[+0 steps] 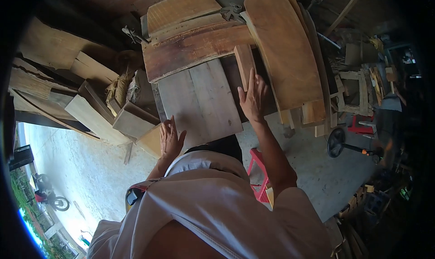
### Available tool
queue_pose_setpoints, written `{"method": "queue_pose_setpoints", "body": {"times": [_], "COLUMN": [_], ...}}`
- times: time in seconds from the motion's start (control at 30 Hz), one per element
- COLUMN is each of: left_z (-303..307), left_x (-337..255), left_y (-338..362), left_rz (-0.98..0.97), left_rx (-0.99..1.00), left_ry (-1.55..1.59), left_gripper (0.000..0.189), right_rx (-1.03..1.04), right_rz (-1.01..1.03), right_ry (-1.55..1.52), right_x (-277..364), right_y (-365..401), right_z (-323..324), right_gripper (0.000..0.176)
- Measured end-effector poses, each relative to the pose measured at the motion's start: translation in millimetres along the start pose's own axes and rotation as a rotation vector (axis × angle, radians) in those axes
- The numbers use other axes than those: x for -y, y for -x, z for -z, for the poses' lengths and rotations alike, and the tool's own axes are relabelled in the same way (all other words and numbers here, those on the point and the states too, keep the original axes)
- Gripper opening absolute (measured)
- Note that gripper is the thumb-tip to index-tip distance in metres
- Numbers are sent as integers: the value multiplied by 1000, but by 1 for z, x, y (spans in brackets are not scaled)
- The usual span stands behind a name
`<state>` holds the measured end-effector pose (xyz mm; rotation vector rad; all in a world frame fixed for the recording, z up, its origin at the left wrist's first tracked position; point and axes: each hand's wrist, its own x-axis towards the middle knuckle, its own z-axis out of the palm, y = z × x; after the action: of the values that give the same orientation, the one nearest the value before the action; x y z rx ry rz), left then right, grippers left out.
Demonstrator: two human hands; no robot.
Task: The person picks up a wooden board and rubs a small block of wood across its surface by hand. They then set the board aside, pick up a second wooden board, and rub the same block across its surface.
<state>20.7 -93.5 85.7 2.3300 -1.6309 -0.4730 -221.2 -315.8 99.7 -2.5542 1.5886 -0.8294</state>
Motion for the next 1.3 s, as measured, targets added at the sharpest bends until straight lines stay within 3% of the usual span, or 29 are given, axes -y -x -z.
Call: {"method": "queue_pose_setpoints", "body": {"times": [0.03, 0.13, 0.17, 0.2, 0.23, 0.27, 0.3, 0.4, 0.47, 0.5, 0.53, 0.57, 0.63, 0.73, 0.93, 1.0, 1.3], "left_z": [-1, -6, -5, -6, -8, -10, -8, 1, 6, 8, 7, 2, -5, -1, -14, -13, -7], "left_x": [4, 20, 24, 29, 34, 37, 36, 28, 18, 12, 7, 5, -1, -12, -23, -29, -41], "left_y": [2, 10, 12, 12, 13, 15, 16, 21, 27, 29, 32, 35, 37, 35, 26, 25, 22], "left_rz": [-2, 3, 12, 17, 15, 13, 14, -63, -74, -193, -305, -392, -423, -411, -292, -224, -172], "left_rx": [13, -45, -50, -59, -65, -68, -77, -61, -9, 25, 54, 41, 60, 111, 3, -13, 26], "left_ry": [23, 43, 58, 74, 61, 47, 61, 91, 114, 76, 35, -32, -50, -71, 35, 56, 41], "left_gripper": [77, 76, 74, 74, 74, 73, 74, 79, 81, 82, 83, 85, 85, 85, 82, 80, 76], "right_rx": [109, 148, 285, 380, 462, 534, 638, 577, 458, 465, 434, 409, 255, 183, 159, 289, 304], "right_rz": [-129, -297, -628, -835, -896, -1752, -1911, -1614, -1162, -786, -622, -696, -275, -7, -106, -153, -71], "right_ry": [-130, -9, -78, 119, 204, 161, 347, 542, 431, 362, 203, -8, -168, -199, 110, 98, 132], "right_x": [3, -31, -49, -81, -127, -183, -185, -165, -154, -139, -132, -76, -37, 8, -15, -15, -19], "right_y": [31, 172, 231, 300, 396, 492, 510, 489, 456, 412, 370, 287, 189, 72, -38, -51, -54], "right_z": [23, 84, 110, 128, 155, 168, 214, 243, 194, 167, 135, 124, 84, 52, -29, -38, -38], "right_gripper": [67, 65, 66, 71, 73, 76, 70, 54, 44, 43, 43, 41, 46, 55, 81, 84, 85]}}
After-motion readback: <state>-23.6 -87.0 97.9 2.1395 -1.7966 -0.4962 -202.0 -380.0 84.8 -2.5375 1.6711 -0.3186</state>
